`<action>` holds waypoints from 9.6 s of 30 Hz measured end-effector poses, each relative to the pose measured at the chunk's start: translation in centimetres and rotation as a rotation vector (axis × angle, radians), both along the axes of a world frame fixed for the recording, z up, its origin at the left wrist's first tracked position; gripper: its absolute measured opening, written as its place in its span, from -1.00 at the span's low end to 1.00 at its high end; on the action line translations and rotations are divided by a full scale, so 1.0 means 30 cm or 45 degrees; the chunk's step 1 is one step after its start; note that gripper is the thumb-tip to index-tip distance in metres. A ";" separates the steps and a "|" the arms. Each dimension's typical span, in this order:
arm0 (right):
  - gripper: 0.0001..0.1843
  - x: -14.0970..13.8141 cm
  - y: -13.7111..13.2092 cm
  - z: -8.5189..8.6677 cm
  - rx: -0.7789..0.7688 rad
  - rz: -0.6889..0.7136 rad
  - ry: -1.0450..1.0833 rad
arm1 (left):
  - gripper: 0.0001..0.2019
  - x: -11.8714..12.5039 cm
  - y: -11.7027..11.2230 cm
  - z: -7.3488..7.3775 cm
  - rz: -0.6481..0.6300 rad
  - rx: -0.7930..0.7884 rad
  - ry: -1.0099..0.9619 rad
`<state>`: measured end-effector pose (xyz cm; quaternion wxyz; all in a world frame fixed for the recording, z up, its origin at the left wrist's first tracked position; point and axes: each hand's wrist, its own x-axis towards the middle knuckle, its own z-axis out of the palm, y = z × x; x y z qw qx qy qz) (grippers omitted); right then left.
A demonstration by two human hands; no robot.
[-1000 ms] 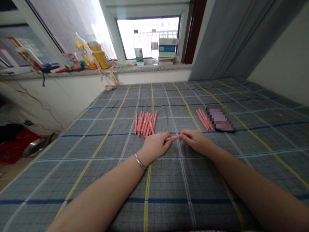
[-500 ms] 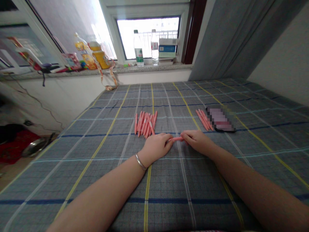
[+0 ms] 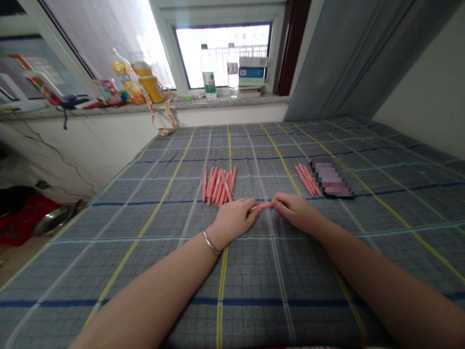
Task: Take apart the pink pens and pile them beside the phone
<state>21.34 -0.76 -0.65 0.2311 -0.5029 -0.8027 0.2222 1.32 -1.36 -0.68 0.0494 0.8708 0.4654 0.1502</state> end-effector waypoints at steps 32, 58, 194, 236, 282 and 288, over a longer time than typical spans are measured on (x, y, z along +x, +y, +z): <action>-0.62 0.002 0.006 -0.010 -0.014 0.035 -0.019 | -0.61 -0.001 -0.007 0.009 -0.007 0.034 0.038; -0.59 0.005 0.008 -0.008 -0.022 0.028 0.023 | -0.64 -0.005 -0.005 0.006 -0.024 0.034 0.000; -0.62 -0.001 0.004 -0.005 -0.010 0.041 -0.059 | -0.62 -0.004 -0.002 0.001 -0.032 0.042 0.035; -0.74 0.001 0.000 -0.020 0.054 0.054 0.037 | -0.62 -0.003 0.004 0.004 -0.010 0.023 0.000; -0.67 0.004 -0.002 -0.013 0.054 0.129 -0.068 | -0.58 -0.005 0.000 0.006 -0.063 0.018 0.081; -0.61 -0.003 -0.018 0.012 0.263 0.238 -0.216 | -0.64 -0.018 0.012 0.018 -0.221 -0.141 -0.051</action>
